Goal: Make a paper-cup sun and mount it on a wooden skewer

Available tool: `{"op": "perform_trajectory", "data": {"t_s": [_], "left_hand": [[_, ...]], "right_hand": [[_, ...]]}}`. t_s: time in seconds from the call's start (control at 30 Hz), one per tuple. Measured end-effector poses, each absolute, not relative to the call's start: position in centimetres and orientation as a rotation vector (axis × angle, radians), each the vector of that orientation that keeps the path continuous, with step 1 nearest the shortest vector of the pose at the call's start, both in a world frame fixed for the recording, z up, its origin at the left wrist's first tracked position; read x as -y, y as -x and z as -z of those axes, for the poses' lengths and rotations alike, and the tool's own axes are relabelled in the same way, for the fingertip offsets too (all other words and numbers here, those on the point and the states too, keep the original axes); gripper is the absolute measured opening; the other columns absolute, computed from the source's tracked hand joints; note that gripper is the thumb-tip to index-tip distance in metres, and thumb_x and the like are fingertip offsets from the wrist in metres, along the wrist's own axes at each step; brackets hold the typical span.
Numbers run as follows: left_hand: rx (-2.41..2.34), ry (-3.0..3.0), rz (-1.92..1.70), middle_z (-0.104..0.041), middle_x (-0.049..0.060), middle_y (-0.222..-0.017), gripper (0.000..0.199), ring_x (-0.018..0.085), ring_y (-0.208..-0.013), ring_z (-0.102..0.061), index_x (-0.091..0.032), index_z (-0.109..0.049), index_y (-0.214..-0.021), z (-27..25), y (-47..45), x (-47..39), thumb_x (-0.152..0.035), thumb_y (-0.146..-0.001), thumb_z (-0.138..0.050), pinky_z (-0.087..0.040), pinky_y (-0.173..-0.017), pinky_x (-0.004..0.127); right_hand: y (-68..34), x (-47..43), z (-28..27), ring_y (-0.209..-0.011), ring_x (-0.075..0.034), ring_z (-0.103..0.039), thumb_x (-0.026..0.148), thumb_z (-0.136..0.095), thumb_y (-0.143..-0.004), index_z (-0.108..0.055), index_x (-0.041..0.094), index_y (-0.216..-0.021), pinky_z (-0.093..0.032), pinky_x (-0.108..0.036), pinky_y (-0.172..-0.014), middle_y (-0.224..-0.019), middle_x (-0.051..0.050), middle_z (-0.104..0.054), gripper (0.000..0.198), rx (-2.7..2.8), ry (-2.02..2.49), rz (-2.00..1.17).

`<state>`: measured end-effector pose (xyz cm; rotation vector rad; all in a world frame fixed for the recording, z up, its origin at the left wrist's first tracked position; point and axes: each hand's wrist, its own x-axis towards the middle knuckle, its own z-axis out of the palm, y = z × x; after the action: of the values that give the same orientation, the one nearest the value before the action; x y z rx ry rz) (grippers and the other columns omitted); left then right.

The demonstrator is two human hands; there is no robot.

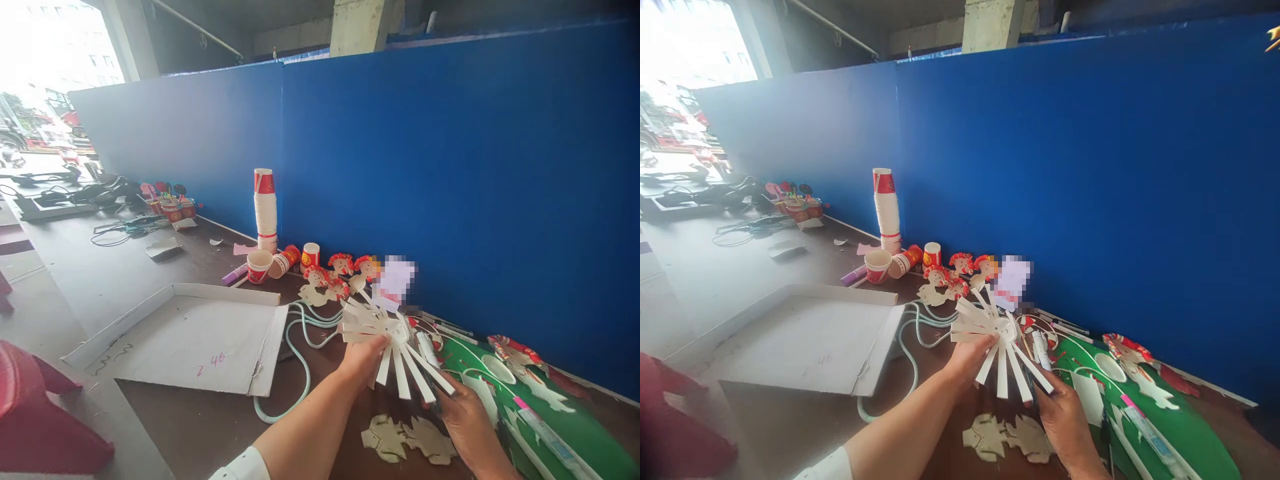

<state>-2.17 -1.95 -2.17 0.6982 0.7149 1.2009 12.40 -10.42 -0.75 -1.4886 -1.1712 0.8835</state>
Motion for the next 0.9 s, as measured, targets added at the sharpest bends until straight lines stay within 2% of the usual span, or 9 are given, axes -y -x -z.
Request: {"op": "perform_trajectory", "data": {"t_s": [0.23, 0.47, 0.67, 0.9], "left_hand": [[-0.706, -0.751, -1.181, -0.066, 0.012, -0.111, 0.049, 0.029, -0.103, -0.061, -0.014, -0.064, -0.109, 2.4, 2.3, 1.8, -0.030, -0.063, -0.072, -0.047, -0.091, 0.039], [-0.839, -0.733, -1.125, -0.069, 0.014, -0.100, 0.040, 0.030, -0.095, -0.063, -0.010, -0.068, -0.092, 1.7, 3.0, 1.4, -0.029, -0.057, -0.075, -0.050, -0.083, 0.038], [-0.773, -0.825, -1.127, -0.068, 0.012, -0.102, 0.039, 0.029, -0.097, -0.062, -0.013, -0.068, -0.092, 1.7, 3.5, 1.2, -0.026, -0.056, -0.077, -0.048, -0.087, 0.039], [-0.677, -0.824, -1.100, -0.067, 0.014, -0.106, 0.044, 0.030, -0.098, -0.062, -0.012, -0.067, -0.094, 1.0, 3.7, 1.9, -0.029, -0.055, -0.078, -0.047, -0.090, 0.042]], "right_hand": [[-13.4, 10.2, 0.7, -0.057, -0.020, -0.053, 0.044, -0.068, -0.066, -0.074, 0.020, -0.096, -0.045, -0.028, -0.053, -0.058, -0.003, -0.061, 0.039, 1.250, 1.464, -0.952], [-13.3, 10.4, -0.7, -0.055, -0.017, -0.047, 0.044, -0.057, -0.072, -0.074, 0.019, -0.101, -0.039, -0.027, -0.050, -0.053, 0.000, -0.052, 0.042, 1.358, 1.555, -0.915], [-13.2, 10.5, -0.8, -0.053, -0.016, -0.047, 0.056, -0.061, -0.068, -0.072, 0.019, -0.106, -0.035, -0.025, -0.047, -0.055, 0.001, -0.055, 0.054, 1.248, 1.596, -1.011], [-13.4, 10.3, -0.4, -0.054, -0.016, -0.051, 0.052, -0.067, -0.065, -0.072, 0.019, -0.107, -0.039, -0.024, -0.048, -0.056, 0.001, -0.058, 0.053, 1.192, 1.602, -1.055]]}}
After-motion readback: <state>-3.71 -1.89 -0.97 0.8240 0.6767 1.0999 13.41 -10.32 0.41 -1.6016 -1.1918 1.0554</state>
